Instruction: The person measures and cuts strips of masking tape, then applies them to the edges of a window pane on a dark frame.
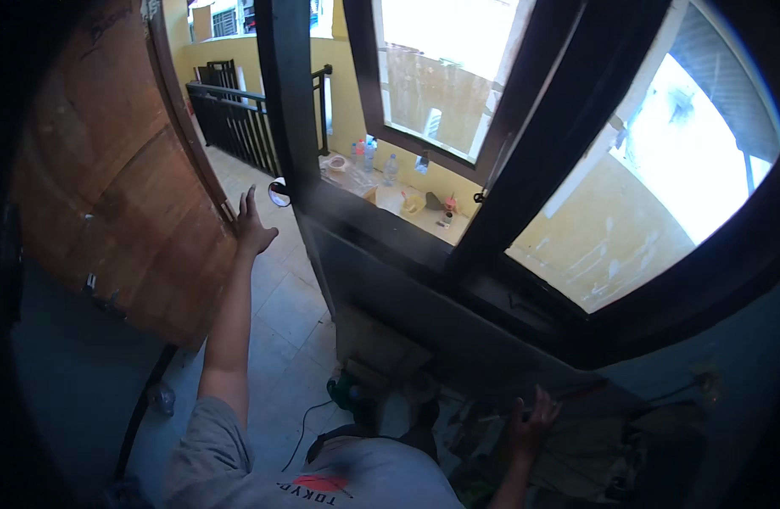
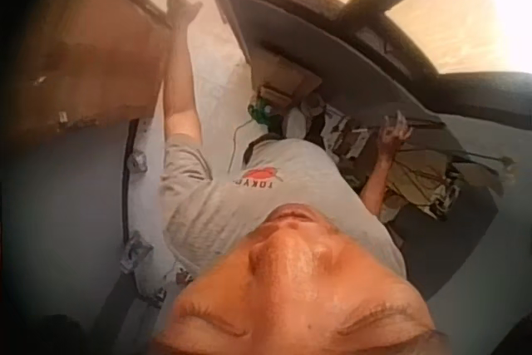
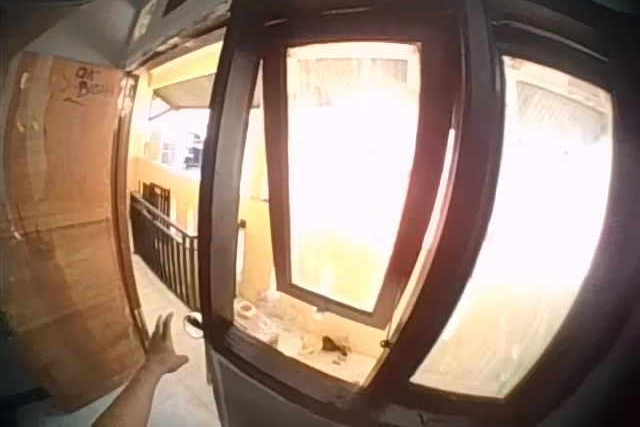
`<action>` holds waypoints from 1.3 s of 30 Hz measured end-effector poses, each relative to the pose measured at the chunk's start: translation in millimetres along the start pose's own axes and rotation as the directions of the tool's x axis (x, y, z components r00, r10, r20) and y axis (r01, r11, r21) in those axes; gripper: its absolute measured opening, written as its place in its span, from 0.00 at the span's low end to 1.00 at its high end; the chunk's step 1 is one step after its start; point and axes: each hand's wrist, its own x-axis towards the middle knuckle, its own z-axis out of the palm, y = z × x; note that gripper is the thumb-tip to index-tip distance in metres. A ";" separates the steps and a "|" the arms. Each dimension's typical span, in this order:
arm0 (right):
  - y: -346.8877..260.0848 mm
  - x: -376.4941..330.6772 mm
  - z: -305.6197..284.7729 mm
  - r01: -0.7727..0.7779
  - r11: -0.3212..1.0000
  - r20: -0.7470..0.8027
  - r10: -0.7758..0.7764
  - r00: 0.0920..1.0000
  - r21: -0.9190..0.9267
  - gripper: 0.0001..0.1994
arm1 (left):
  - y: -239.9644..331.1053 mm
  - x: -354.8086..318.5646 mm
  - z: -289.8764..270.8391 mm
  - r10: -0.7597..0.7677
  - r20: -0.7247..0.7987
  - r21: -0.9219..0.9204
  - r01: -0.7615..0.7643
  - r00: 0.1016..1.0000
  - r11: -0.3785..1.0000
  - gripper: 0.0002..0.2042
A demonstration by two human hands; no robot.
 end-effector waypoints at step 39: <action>22.1 -44.9 80.9 0.090 0.983 0.149 -0.114 0.982 0.160 0.27 | -31.9 79.6 33.2 0.374 0.280 -0.020 -0.384 0.884 0.923 0.40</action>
